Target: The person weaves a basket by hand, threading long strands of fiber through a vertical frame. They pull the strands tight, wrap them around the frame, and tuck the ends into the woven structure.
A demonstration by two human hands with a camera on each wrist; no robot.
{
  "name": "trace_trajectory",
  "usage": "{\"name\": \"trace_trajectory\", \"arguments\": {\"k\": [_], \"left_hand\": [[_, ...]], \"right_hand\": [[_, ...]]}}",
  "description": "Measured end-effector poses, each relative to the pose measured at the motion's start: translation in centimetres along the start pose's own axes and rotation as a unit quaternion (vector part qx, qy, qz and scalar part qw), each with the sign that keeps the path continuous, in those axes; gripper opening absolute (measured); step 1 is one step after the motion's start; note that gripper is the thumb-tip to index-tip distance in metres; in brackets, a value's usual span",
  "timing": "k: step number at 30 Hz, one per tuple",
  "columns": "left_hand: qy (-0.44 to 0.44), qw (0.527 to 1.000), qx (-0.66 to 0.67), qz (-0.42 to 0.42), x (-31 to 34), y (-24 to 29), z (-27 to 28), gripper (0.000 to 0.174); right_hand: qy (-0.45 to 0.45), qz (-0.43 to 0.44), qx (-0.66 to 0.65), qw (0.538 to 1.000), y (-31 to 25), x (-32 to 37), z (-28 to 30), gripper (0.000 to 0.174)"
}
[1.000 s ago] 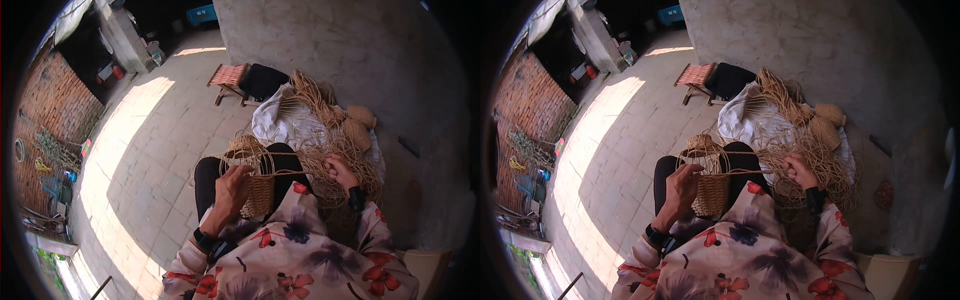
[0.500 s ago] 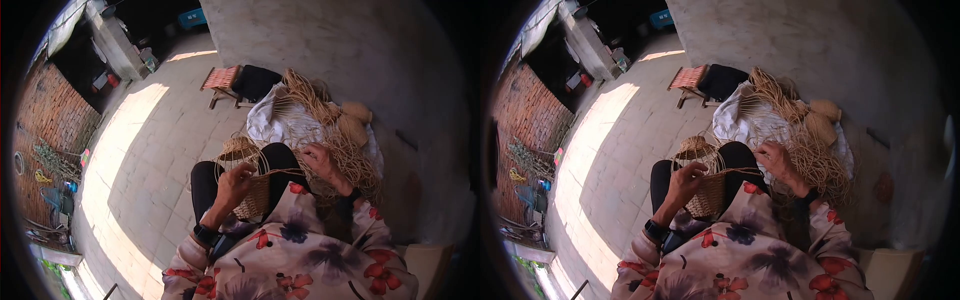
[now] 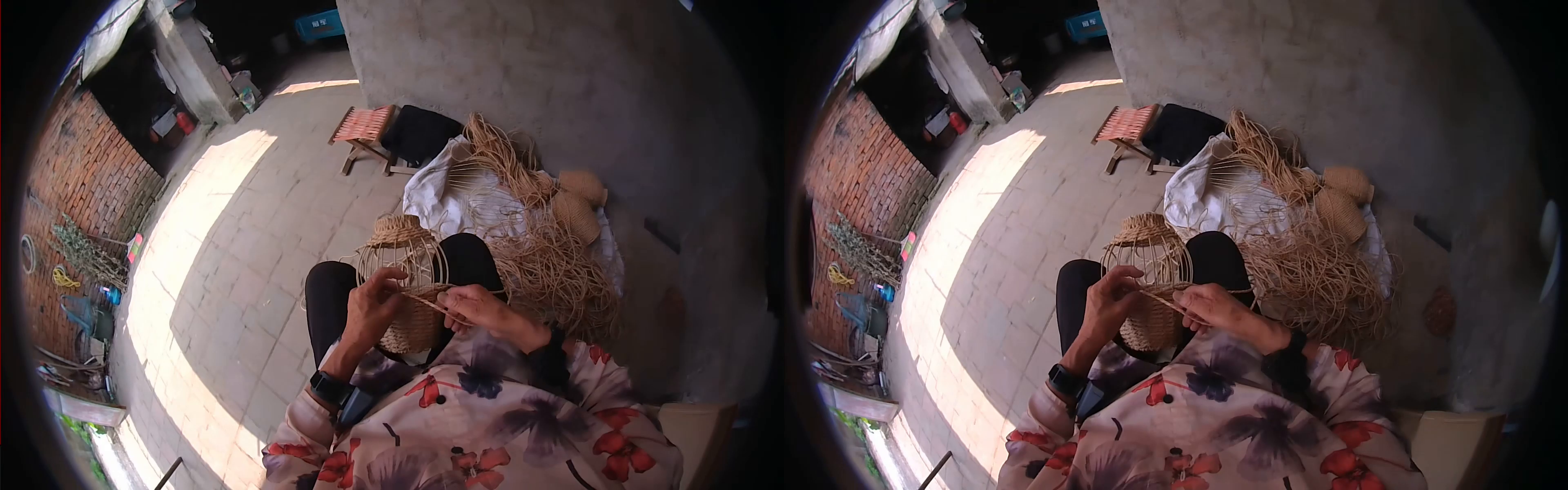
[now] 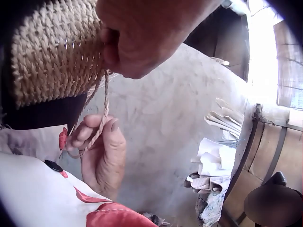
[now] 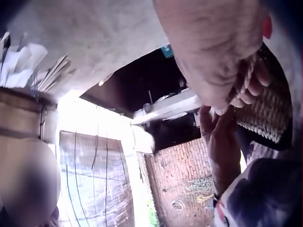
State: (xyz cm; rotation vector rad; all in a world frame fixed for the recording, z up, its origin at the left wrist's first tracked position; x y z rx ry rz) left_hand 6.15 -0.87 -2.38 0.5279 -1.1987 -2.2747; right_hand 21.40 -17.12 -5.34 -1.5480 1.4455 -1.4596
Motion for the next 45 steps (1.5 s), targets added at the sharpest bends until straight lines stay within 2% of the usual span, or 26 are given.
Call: {"name": "trace_trajectory", "arguments": {"k": [1,2,3,5,6,7,9,13,17,19,21,24,25,26,27,28,30,31,32,36,38,39,40,41,43,45], "left_hand": [[-0.002,1.000,0.008,-0.003,0.1,-0.1,0.1,0.028],[-0.004,1.000,0.015,-0.003,0.5,-0.3,0.1,0.028],[-0.003,1.000,0.015,-0.001,0.7,-0.7,0.0,0.028],[-0.004,1.000,0.021,-0.004,0.8,-1.5,-0.3,0.026],[-0.005,1.000,0.022,-0.004,0.8,-1.5,-0.4,0.026],[0.003,0.999,0.034,-0.002,0.8,-1.5,-0.3,0.025],[0.017,0.999,0.046,0.002,0.9,-1.8,-0.2,0.023],[0.027,0.996,0.084,0.023,1.2,-1.7,0.0,0.022],[0.024,0.992,0.119,0.041,1.3,-1.7,0.3,0.023],[0.035,0.996,0.072,0.035,1.2,-1.8,0.5,0.022],[0.039,0.998,0.028,0.031,1.2,-1.5,0.6,0.021],[0.059,0.996,-0.067,-0.011,1.0,-0.6,0.6,0.020],[0.053,0.993,-0.107,-0.015,0.9,-0.5,0.6,0.020],[0.047,0.988,-0.148,-0.018,0.8,-0.6,0.8,0.020],[0.047,0.988,-0.149,-0.018,0.7,-0.8,0.9,0.020],[0.042,0.988,-0.145,-0.033,0.7,-1.0,0.9,0.021],[0.033,0.988,-0.141,-0.047,0.6,-1.3,0.9,0.023],[0.005,0.998,-0.068,-0.010,0.5,-1.5,1.1,0.025],[-0.022,0.999,0.004,0.028,0.5,-1.7,1.2,0.028],[-0.045,0.998,0.004,0.047,0.4,-1.8,1.8,0.032],[-0.046,0.998,0.023,0.036,0.4,-2.2,1.7,0.033],[-0.047,0.998,0.023,0.036,0.5,-2.2,1.7,0.033],[-0.050,0.996,0.055,0.048,0.7,-2.1,1.6,0.033],[-0.053,0.993,0.086,0.058,0.7,-2.0,1.7,0.033],[-0.051,0.995,0.076,0.042,0.6,-1.9,1.9,0.030],[-0.048,0.996,0.067,0.027,0.6,-1.7,1.8,0.027]], "right_hand": [[0.038,-0.033,-0.143,0.989,0.8,-0.6,0.4,0.034],[0.081,0.002,-0.231,0.970,1.4,-1.0,0.6,0.036],[0.078,0.000,-0.231,0.970,1.2,-1.2,0.2,0.036],[0.056,0.098,-0.365,0.924,0.1,-2.0,-0.7,0.031],[0.039,0.081,-0.398,0.913,-0.1,-2.4,-1.1,0.027],[0.040,0.081,-0.398,0.913,0.1,-2.6,-1.2,0.027],[-0.029,0.050,-0.412,0.909,0.5,-3.2,-1.6,0.024],[0.056,0.078,-0.390,0.916,-0.2,-4.0,-1.9,0.026],[0.054,0.128,-0.363,0.921,-1.9,-5.8,-1.9,0.022],[0.056,0.133,-0.247,0.958,-3.0,-6.0,-1.7,0.023],[0.044,0.146,-0.225,0.962,-3.9,-6.3,-1.9,0.020],[0.013,0.221,-0.020,0.975,-5.4,-7.5,-2.9,0.014],[0.012,0.223,-0.019,0.975,-5.6,-7.9,-3.1,0.014],[0.031,0.311,0.142,0.939,-5.8,-8.4,-3.3,0.013],[0.049,0.388,0.295,0.872,-5.9,-8.6,-3.7,0.013],[0.076,0.420,0.362,0.829,-5.7,-8.6,-3.8,0.012],[0.093,0.421,0.383,0.817,-4.8,-8.9,-4.1,0.011],[0.109,0.422,0.406,0.803,-4.4,-8.8,-4.3,0.011],[0.104,0.320,0.394,0.855,-3.7,-8.9,-4.3,0.008],[0.132,0.369,0.299,0.870,-2.9,-8.4,-4.2,0.015],[0.165,0.259,0.133,0.942,-2.9,-6.5,-3.6,0.022],[0.165,0.259,0.132,0.943,-3.0,-5.6,-3.2,0.022],[0.094,0.186,-0.059,0.976,-2.6,-4.8,-2.8,0.021],[0.018,0.108,-0.248,0.963,-2.2,-4.1,-2.4,0.021],[0.039,0.104,-0.237,0.965,-1.3,-3.2,-0.9,0.023],[0.048,0.063,-0.151,0.985,-0.6,-2.3,0.9,0.021]]}}
Point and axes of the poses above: each hand's wrist, its own x-axis away from the middle knuckle, its own z-axis out of the back of the hand, y = z × x, the point moved 2 cm from there along -x, towards the middle knuckle, and after that the axes turned 8 degrees about -x, right-handed, at the moved point
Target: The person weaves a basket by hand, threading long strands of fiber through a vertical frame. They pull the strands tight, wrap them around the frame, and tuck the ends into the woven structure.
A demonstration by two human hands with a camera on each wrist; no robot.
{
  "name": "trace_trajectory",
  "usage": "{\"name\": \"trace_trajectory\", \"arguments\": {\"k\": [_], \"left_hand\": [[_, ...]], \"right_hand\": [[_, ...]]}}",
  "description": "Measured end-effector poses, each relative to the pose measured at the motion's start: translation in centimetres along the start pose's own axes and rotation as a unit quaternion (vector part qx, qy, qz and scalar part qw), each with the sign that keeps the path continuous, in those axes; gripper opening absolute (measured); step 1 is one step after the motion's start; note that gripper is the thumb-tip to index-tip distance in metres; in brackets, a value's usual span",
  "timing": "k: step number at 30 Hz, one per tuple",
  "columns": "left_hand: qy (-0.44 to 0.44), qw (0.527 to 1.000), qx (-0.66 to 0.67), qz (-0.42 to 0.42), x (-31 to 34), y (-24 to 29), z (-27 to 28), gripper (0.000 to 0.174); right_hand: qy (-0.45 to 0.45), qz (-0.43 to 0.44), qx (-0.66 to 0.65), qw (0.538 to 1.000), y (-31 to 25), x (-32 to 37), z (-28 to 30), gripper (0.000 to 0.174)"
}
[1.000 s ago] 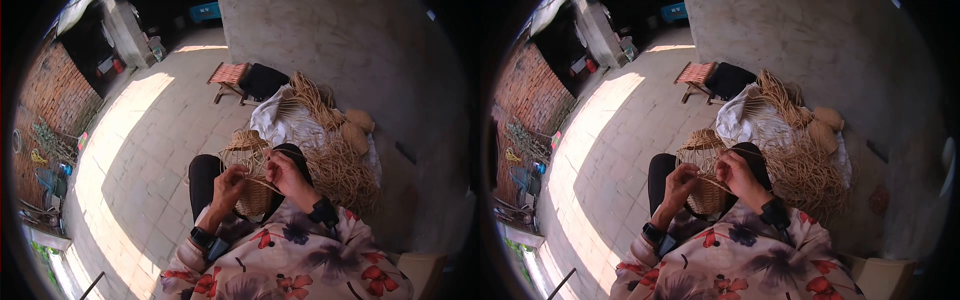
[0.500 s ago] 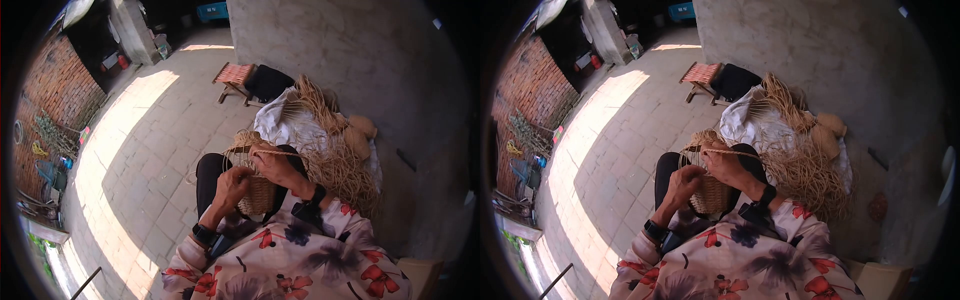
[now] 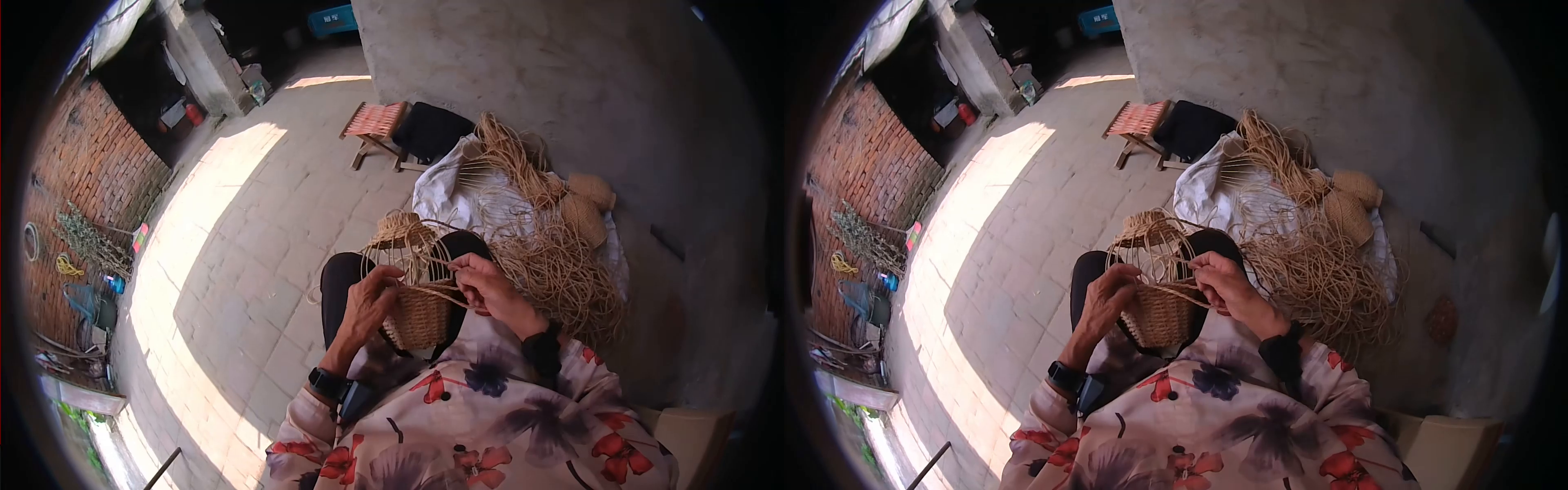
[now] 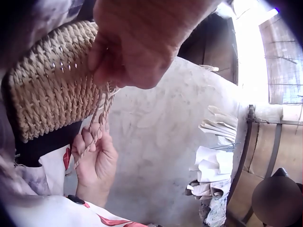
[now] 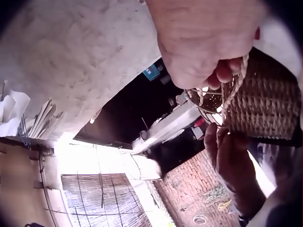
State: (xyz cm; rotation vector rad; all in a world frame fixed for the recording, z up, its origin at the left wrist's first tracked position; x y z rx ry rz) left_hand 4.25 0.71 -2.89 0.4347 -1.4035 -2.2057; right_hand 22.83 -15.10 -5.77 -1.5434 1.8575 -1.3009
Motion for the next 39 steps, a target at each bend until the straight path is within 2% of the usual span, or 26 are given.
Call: {"name": "trace_trajectory", "arguments": {"k": [2,4,6,8,10,13,14,17,18,19,20,22,23,24,25,26,28,29,31,32,34,35,36,37,38,39], "left_hand": [[0.162,0.966,-0.158,-0.122,0.1,1.1,0.0,0.018],[0.163,0.961,-0.177,-0.139,-0.1,3.1,-0.5,0.017],[0.168,0.954,-0.194,-0.154,-0.1,3.8,-1.6,0.017],[0.096,0.968,-0.196,-0.121,-1.0,3.0,-2.8,0.016],[0.082,0.970,-0.206,-0.098,-1.6,2.7,-3.0,0.017],[0.065,0.987,-0.150,-0.003,-2.1,2.1,-2.8,0.018],[0.064,0.986,-0.151,-0.003,-2.0,2.0,-2.8,0.018],[0.086,0.994,-0.072,-0.002,-2.0,0.8,-2.1,0.014],[0.083,0.996,0.021,0.008,-2.0,0.1,-1.7,0.012],[0.080,0.990,0.114,0.017,-2.0,-0.5,-1.3,0.010],[0.082,0.990,0.113,0.017,-1.9,-0.9,-1.1,0.010],[0.068,0.986,0.152,0.029,-1.8,-1.3,-0.8,0.008],[0.069,0.986,0.152,0.028,-1.8,-1.7,-0.8,0.008],[0.075,0.986,0.147,0.020,-1.7,-2.0,-0.8,0.008],[0.081,0.986,0.142,0.013,-1.7,-2.4,-1.0,0.008],[0.081,0.986,0.145,0.014,-1.6,-2.8,-1.1,0.008],[0.079,0.983,0.159,0.038,-1.3,-3.1,-0.9,0.006],[0.080,0.983,0.160,0.039,-1.2,-3.4,-0.9,0.006],[0.103,0.992,0.068,0.018,-1.3,-3.8,-0.7,0.007],[0.104,0.992,0.068,0.016,-1.4,-4.0,-0.6,0.007],[0.119,0.993,0.000,-0.012,-0.9,-3.2,-0.4,0.009],[0.120,0.993,0.002,-0.010,-0.8,-3.5,-0.3,0.009],[0.126,0.992,0.004,-0.013,-0.9,-3.9,-0.3,0.009],[0.131,0.991,0.007,-0.018,-0.9,-4.1,-0.4,0.009],[0.130,0.991,0.007,-0.018,-0.8,-4.1,-0.5,0.009],[0.132,0.991,0.011,-0.033,-0.7,-4.0,-0.6,0.009]], "right_hand": [[0.003,-0.020,-0.018,1.000,-0.4,0.3,1.4,0.020],[0.057,0.009,0.012,0.998,-1.1,0.6,2.3,0.021],[0.046,0.029,0.014,0.998,-0.8,0.1,4.3,0.022],[0.054,0.077,0.096,0.991,-0.8,-0.8,5.7,0.022],[0.064,0.063,0.071,0.993,-1.7,-1.2,5.2,0.019],[0.034,0.124,-0.009,0.992,-2.6,-2.7,3.1,0.016],[0.034,0.124,-0.011,0.992,-2.9,-3.3,2.2,0.016],[-0.055,0.154,-0.018,0.986,-3.5,-5.0,-0.4,0.017],[-0.056,0.154,-0.018,0.986,-3.4,-5.6,-1.0,0.017],[-0.077,0.161,0.020,0.984,-3.4,-6.2,-1.9,0.017],[-0.098,0.169,0.058,0.979,-3.3,-6.8,-2.8,0.016],[-0.074,0.169,0.118,0.976,-3.3,-7.2,-4.1,0.012],[-0.030,0.276,0.313,0.908,-3.5,-7.0,-4.7,0.011],[0.017,0.367,0.491,0.790,-3.4,-6.6,-5.3,0.010],[0.052,0.336,0.538,0.772,-2.8,-6.6,-5.5,0.009],[0.051,0.333,0.540,0.771,-2.3,-6.8,-5.6,0.009],[0.082,0.353,0.578,0.731,-1.4,-7.2,-5.8,0.011],[0.081,0.352,0.579,0.731,-1.0,-7.4,-5.8,0.011],[0.060,0.347,0.528,0.773,-0.7,-7.5,-6.0,0.016],[0.059,0.348,0.529,0.772,-0.8,-7.3,-6.0,0.016],[0.107,0.245,0.398,0.877,-1.7,-5.7,-5.9,0.021],[0.106,0.242,0.400,0.878,-2.3,-4.6,-5.7,0.021],[0.065,0.145,0.231,0.960,-2.7,-3.5,-4.9,0.022],[0.023,0.042,0.050,0.998,-2.6,-2.6,-4.1,0.023],[0.024,0.043,0.051,0.997,-2.4,-2.1,-3.1,0.023],[0.030,0.057,0.121,0.991,-1.8,-1.7,-2.1,0.024]]}}
Point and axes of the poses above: each hand's wrist, its own x-axis away from the middle knuckle, its own z-axis out of the back of the hand, y = z × x, the point moved 2 cm from there along -x, towards the middle knuckle, and after that the axes turned 8 degrees about -x, right-handed, at the moved point
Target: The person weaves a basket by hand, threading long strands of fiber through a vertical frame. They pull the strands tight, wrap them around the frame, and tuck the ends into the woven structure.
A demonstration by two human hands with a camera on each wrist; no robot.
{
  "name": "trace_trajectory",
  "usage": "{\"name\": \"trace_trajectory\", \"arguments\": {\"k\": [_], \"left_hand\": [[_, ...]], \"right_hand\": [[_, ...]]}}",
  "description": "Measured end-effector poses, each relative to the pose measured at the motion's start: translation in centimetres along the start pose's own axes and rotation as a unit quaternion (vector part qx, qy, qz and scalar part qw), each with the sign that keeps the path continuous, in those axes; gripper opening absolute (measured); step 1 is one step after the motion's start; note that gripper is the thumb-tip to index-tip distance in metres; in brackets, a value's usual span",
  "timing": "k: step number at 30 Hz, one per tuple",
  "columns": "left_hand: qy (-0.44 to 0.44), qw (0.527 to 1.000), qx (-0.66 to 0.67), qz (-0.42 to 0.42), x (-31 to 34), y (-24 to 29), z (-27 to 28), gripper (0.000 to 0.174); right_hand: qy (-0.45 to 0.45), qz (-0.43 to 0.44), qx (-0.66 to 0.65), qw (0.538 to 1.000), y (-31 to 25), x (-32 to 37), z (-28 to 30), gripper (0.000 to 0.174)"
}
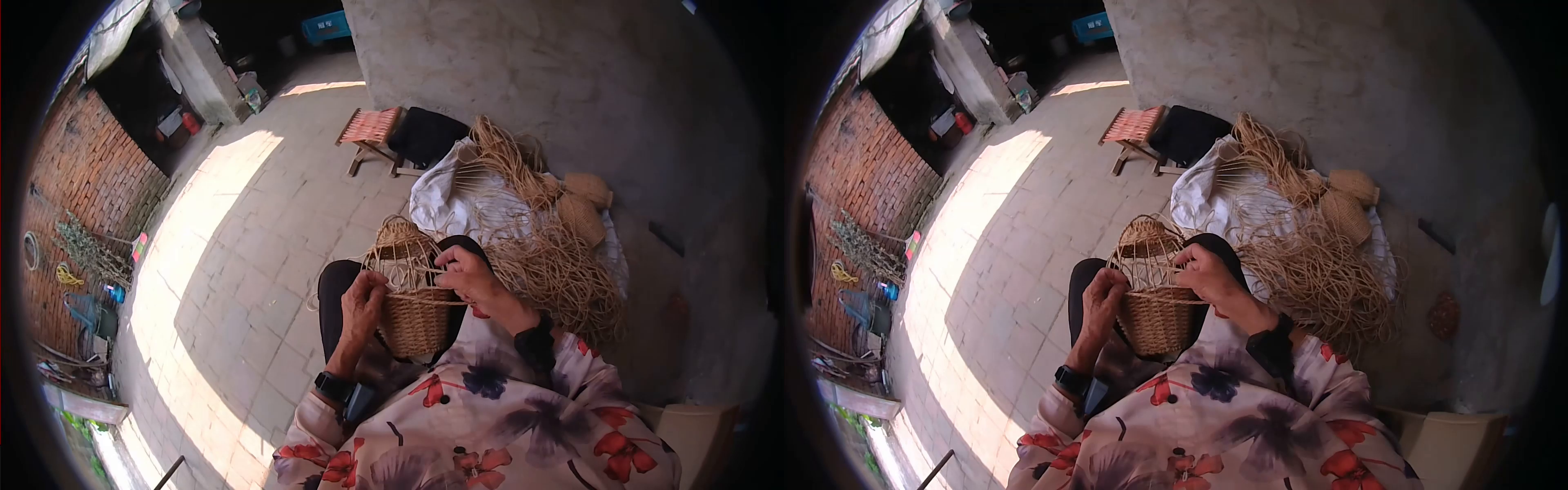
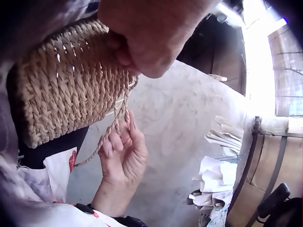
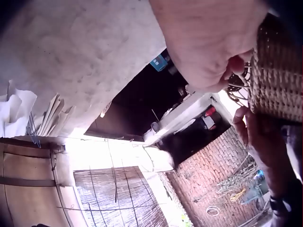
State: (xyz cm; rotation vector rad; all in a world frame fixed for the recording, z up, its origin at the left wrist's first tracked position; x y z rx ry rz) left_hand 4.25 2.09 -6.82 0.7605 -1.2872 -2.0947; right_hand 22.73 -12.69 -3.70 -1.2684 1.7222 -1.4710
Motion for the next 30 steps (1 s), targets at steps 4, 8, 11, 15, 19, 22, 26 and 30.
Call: {"name": "trace_trajectory", "arguments": {"k": [4,8,11,15,19,22,26,30], "left_hand": [[-0.010,0.999,-0.033,-0.013,0.2,2.4,0.3,0.010],[0.112,0.932,-0.305,-0.161,0.5,6.1,-0.4,0.014],[0.058,0.946,-0.239,-0.209,0.8,7.7,-2.0,0.019],[-0.048,0.940,-0.305,-0.144,-0.2,8.0,-2.9,0.022],[-0.051,0.956,-0.277,-0.078,-0.8,7.6,-3.0,0.022],[-0.022,0.977,-0.207,-0.040,-0.9,7.2,-2.5,0.020],[0.000,0.994,-0.108,0.011,-0.6,5.2,-1.0,0.018],[-0.001,0.998,-0.051,0.033,-0.4,3.5,-0.9,0.016]], "right_hand": [[0.041,0.026,0.060,0.997,1.8,1.1,3.1,0.019],[0.074,-0.021,-0.089,0.993,2.8,1.5,6.0,0.018],[0.079,-0.010,-0.116,0.990,3.7,1.5,7.7,0.016],[0.044,-0.037,-0.175,0.983,3.3,0.9,7.7,0.016],[-0.008,0.002,-0.219,0.976,1.6,-0.5,5.8,0.016],[-0.046,0.015,-0.211,0.976,0.9,-2.3,3.8,0.018],[-0.080,0.049,-0.089,0.992,0.2,-4.1,1.1,0.013],[0.017,0.266,0.312,0.912,0.1,-4.4,-1.4,0.005]]}}
Point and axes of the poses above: each hand's wrist, its own x-axis away from the middle knuckle, its own z-axis out of the back of the hand, y = z × x, the point moved 2 cm from there along -x, towards the middle knuckle, and after that the axes turned 8 degrees about -x, right-handed, at the moved point
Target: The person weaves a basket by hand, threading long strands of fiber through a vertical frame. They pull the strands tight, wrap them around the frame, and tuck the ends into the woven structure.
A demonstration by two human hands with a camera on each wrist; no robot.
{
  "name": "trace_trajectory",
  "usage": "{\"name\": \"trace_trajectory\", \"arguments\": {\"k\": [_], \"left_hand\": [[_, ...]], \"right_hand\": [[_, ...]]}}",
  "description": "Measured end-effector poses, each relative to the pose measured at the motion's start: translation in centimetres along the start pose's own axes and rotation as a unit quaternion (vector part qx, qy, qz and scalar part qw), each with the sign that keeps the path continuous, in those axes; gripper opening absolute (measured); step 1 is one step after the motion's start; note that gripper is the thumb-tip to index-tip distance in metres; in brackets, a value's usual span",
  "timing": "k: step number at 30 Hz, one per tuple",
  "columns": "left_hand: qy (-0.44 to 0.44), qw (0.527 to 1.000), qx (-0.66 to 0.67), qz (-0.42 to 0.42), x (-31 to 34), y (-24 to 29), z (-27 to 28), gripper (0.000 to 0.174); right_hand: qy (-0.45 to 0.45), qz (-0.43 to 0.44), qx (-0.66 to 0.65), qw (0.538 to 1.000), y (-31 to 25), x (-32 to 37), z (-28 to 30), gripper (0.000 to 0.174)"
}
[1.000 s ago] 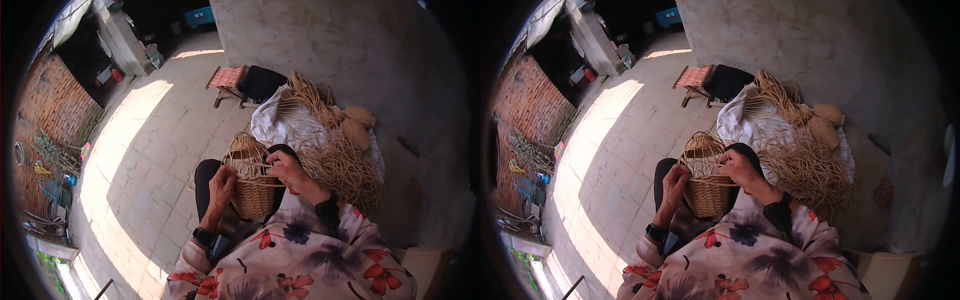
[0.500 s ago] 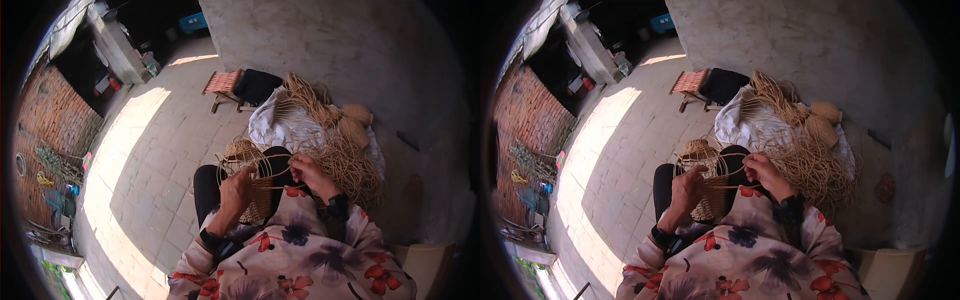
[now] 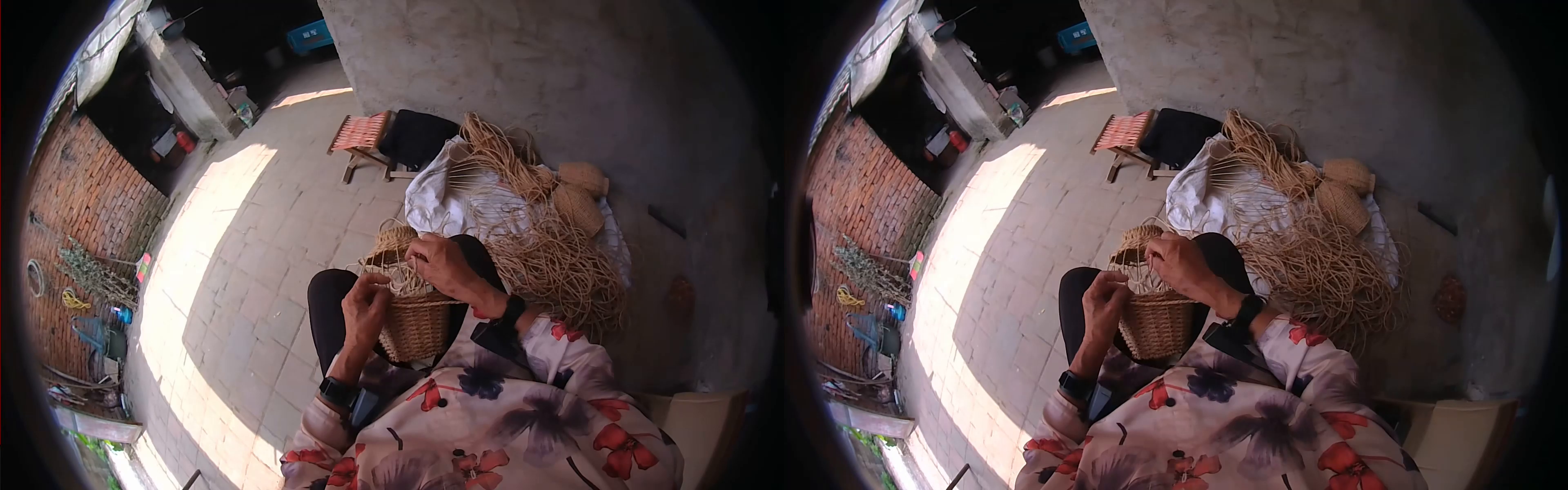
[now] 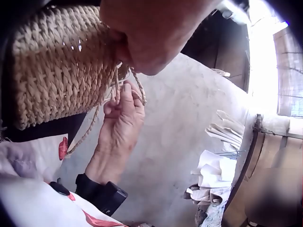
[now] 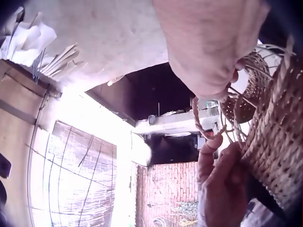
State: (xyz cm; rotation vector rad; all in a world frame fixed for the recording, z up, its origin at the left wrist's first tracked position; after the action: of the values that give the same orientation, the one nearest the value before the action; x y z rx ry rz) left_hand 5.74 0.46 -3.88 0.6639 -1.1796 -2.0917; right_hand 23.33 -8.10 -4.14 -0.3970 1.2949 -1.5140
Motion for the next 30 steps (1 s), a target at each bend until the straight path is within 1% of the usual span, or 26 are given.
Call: {"name": "trace_trajectory", "arguments": {"k": [1,2,3,5,6,8,9,11,12,13,14,15,16,17,19,20,21,22,23,25,26,27,28,29,30], "left_hand": [[0.002,1.000,0.013,0.002,0.1,-0.1,0.0,0.015],[0.004,1.000,0.015,0.004,0.2,-0.1,0.0,0.015],[0.003,1.000,0.010,0.005,0.2,-0.1,0.1,0.014],[0.002,1.000,0.004,0.006,0.2,-0.3,0.2,0.013],[0.005,1.000,0.001,0.009,0.3,-0.6,0.3,0.013],[0.008,1.000,0.000,0.012,0.3,-0.9,0.4,0.013],[0.007,1.000,-0.001,0.009,0.3,-0.9,0.5,0.012],[0.006,1.000,0.000,0.007,0.4,-1.1,0.5,0.012],[0.005,1.000,0.006,0.007,0.3,-1.3,0.5,0.012],[0.004,1.000,0.011,0.006,0.3,-1.5,0.5,0.012],[0.004,1.000,0.011,0.006,0.3,-1.6,0.4,0.012],[0.014,1.000,0.002,-0.023,0.4,-1.5,0.4,0.012],[0.024,0.998,-0.007,-0.052,0.4,-1.3,0.3,0.013],[0.025,0.998,-0.007,-0.053,0.5,-1.1,0.3,0.013],[0.028,0.987,-0.142,-0.067,1.0,0.8,0.8,0.016],[0.029,0.987,-0.142,-0.069,1.1,1.8,0.8,0.016],[0.081,0.962,-0.215,-0.146,1.4,3.4,0.8,0.019],[0.131,0.924,-0.284,-0.220,1.7,4.4,0.5,0.021],[0.132,0.924,-0.283,-0.219,1.6,4.5,-0.1,0.021],[0.000,0.936,-0.263,-0.234,1.5,4.7,-1.4,0.028],[-0.023,0.939,-0.269,-0.213,1.5,5.0,-1.8,0.024],[-0.022,0.938,-0.270,-0.215,1.4,5.0,-2.0,0.024],[-0.046,0.942,-0.261,-0.208,1.2,4.7,-2.5,0.023],[-0.071,0.945,-0.251,-0.200,1.0,4.5,-2.9,0.022],[-0.071,0.948,-0.253,-0.181,0.9,5.0,-2.8,0.020]], "right_hand": [[0.045,0.069,0.138,0.987,-0.5,0.1,-0.3,0.003],[0.049,0.041,0.142,0.988,-0.6,0.1,-0.6,0.002],[0.047,0.041,0.142,0.988,-0.4,0.1,-1.1,0.002],[0.062,0.008,0.083,0.995,0.4,0.0,-1.8,0.009],[0.061,0.009,0.084,0.995,-0.1,0.1,-1.7,0.009],[0.086,-0.104,-0.063,0.989,-0.4,0.6,-1.0,0.020],[0.084,-0.104,-0.062,0.989,0.1,1.2,-0.6,0.020],[0.061,-0.192,-0.196,0.960,1.9,2.8,0.6,0.028],[0.071,-0.164,-0.039,0.983,1.2,3.7,1.4,0.026],[0.070,-0.164,-0.039,0.983,1.2,4.6,2.3,0.026],[0.051,-0.175,0.039,0.982,1.2,5.5,3.2,0.025],[0.032,-0.184,0.117,0.975,1.2,6.1,3.7,0.023],[0.030,-0.176,0.151,0.972,1.1,6.4,3.8,0.019],[0.031,-0.174,0.152,0.972,1.3,6.5,4.0,0.019],[0.047,-0.030,0.110,0.992,1.3,6.3,4.2,0.014],[0.048,-0.028,0.110,0.992,1.3,6.3,4.4,0.014],[0.018,-0.014,0.096,0.995,1.3,6.2,4.4,0.011],[-0.011,-0.001,0.081,0.997,1.1,6.1,4.4,0.009],[-0.012,-0.001,0.081,0.997,1.1,6.1,4.5,0.009],[-0.050,-0.025,0.119,0.991,0.1,5.5,3.9,0.011],[-0.050,-0.021,0.119,0.991,0.2,5.0,3.2,0.011],[-0.044,0.035,0.174,0.983,0.3,4.5,2.2,0.011],[-0.038,0.091,0.228,0.969,0.3,4.3,1.8,0.012],[-0.037,0.091,0.228,0.969,0.7,4.3,1.9,0.012],[-0.011,0.092,0.241,0.966,0.7,4.4,2.2,0.013]]}}
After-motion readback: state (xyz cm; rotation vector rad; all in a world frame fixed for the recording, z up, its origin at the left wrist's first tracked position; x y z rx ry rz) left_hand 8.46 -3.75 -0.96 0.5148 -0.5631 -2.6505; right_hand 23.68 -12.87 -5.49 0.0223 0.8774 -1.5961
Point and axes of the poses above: each hand's wrist, its own x-axis away from the middle knuckle, its own z-axis out of the back of the hand, y = z × x, the point moved 2 cm from there along -x, towards the middle knuckle, and after that the axes turned 8 degrees about -x, right-handed, at the moved point
